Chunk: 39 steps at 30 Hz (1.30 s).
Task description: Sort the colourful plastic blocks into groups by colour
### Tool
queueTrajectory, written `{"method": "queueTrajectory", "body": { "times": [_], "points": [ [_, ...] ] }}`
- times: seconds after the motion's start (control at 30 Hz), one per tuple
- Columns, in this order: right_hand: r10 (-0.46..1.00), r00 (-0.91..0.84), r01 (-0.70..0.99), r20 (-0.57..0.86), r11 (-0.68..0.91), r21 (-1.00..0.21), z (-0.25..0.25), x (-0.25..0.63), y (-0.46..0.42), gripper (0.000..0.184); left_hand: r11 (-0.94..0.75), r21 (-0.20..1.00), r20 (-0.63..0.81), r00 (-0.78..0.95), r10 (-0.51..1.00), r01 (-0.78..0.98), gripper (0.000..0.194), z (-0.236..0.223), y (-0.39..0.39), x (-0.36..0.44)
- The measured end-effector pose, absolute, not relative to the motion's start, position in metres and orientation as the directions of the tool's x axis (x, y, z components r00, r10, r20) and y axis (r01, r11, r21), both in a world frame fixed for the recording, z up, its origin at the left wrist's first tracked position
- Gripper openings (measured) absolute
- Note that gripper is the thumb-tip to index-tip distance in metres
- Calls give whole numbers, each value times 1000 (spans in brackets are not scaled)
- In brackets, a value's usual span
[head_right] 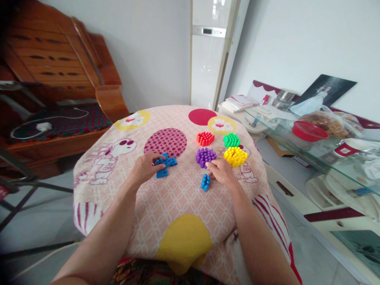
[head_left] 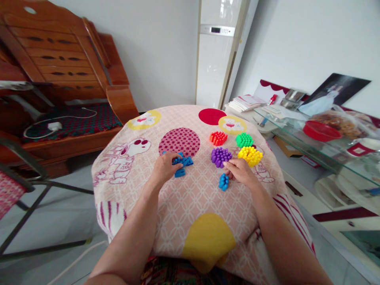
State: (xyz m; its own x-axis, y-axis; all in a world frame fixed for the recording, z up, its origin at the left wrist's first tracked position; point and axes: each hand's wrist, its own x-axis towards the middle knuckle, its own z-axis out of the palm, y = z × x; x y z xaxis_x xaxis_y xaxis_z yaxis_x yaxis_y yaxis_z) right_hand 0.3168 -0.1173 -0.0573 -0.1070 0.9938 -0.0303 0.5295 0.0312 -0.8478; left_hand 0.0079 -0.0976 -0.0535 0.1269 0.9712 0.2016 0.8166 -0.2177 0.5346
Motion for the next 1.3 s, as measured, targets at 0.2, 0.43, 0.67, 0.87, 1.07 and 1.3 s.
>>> {"method": "queueTrajectory", "body": {
  "times": [0.2, 0.43, 0.67, 0.87, 1.07, 1.3],
  "points": [
    [995, -100, 539, -29, 30, -842, -57, 316, -117, 31, -248, 629, 277, 85, 957, 737, 26, -42, -105, 22],
    [994, -108, 569, -5, 58, -821, -61, 317, -117, 32, -403, 632, 338, 233, 912, 662, 21, -52, -134, 81],
    [985, -149, 638, 84, 161, -753, -61, 319, -115, 36, -464, 681, 256, 410, 876, 566, 29, -71, -138, 121],
    [980, -174, 668, 94, 188, -720, -59, 319, -116, 40, -451, 725, 185, 483, 856, 521, 49, -76, -137, 119],
    [978, -178, 697, 105, 201, -689, -61, 320, -114, 42, -436, 741, 172, 483, 858, 510, 33, -76, -135, 121],
    [977, -176, 700, 123, 212, -682, -64, 320, -113, 38, -413, 784, 176, 473, 864, 463, 44, -82, -136, 124]
  ]
}}
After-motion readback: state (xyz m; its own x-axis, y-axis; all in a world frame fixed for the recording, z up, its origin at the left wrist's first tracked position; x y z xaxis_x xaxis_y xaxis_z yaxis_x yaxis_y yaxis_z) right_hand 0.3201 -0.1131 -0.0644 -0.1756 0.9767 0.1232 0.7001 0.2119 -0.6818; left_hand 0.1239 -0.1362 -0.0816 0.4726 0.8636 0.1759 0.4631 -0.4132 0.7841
